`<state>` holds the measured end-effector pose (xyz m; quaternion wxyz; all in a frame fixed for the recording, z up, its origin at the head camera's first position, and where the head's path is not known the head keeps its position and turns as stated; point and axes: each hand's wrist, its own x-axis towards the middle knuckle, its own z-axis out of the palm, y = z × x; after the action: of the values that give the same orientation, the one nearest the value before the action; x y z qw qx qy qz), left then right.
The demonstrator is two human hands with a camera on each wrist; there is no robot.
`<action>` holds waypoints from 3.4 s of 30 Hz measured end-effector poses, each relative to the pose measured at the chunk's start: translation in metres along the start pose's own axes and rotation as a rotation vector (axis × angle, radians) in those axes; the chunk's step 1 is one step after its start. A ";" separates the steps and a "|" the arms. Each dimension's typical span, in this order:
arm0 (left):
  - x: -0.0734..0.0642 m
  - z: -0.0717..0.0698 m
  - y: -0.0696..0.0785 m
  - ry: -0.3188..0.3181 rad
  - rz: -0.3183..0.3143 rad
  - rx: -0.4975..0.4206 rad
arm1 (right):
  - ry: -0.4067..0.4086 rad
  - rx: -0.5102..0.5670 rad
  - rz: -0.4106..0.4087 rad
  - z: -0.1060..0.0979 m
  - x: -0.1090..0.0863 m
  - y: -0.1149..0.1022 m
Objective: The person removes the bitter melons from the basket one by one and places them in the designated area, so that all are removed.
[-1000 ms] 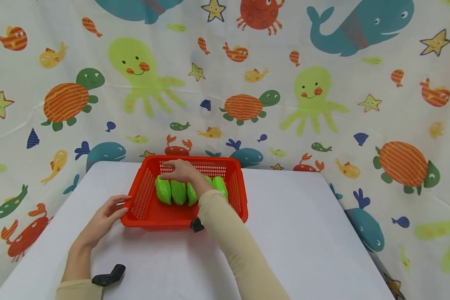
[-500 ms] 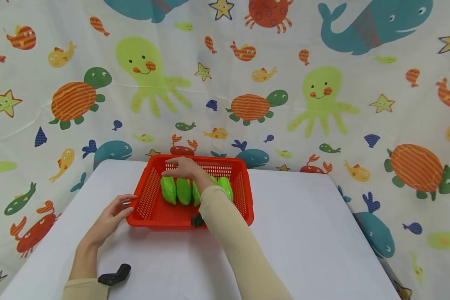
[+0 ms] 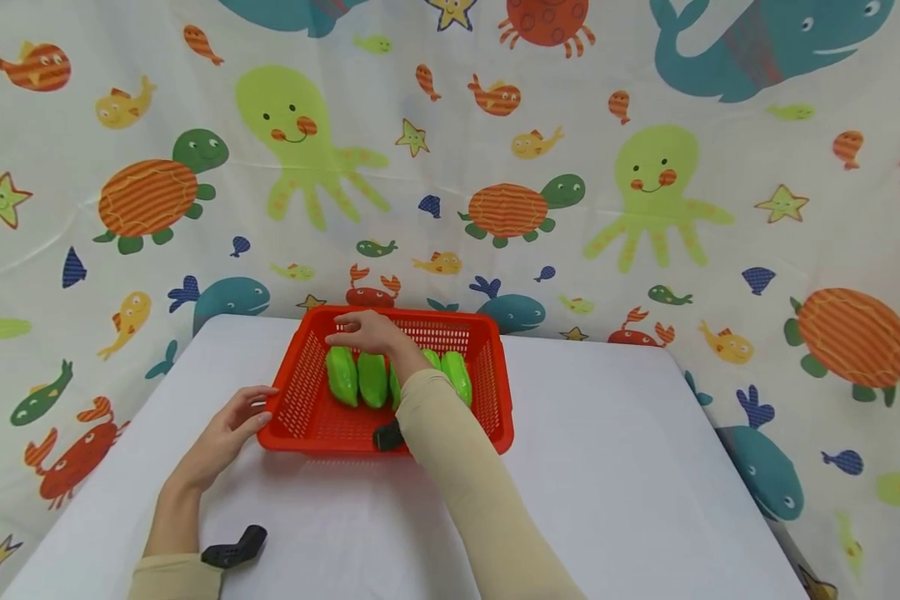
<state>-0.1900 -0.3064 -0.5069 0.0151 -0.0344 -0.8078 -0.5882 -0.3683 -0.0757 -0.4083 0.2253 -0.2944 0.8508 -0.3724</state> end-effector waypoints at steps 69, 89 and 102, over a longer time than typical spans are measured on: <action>0.005 -0.003 0.003 -0.016 -0.009 -0.063 | -0.277 -0.440 0.028 0.011 0.030 -0.006; 0.004 -0.005 0.002 -0.026 -0.004 -0.059 | -0.313 -0.441 0.025 0.016 0.029 -0.008; 0.003 -0.005 0.001 -0.031 -0.027 -0.067 | -0.325 -0.519 -0.002 0.023 0.032 -0.012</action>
<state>-0.1925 -0.3104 -0.5046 -0.0065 -0.0333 -0.7881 -0.6146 -0.3732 -0.1149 -0.4188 0.2751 -0.3988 0.8701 -0.0910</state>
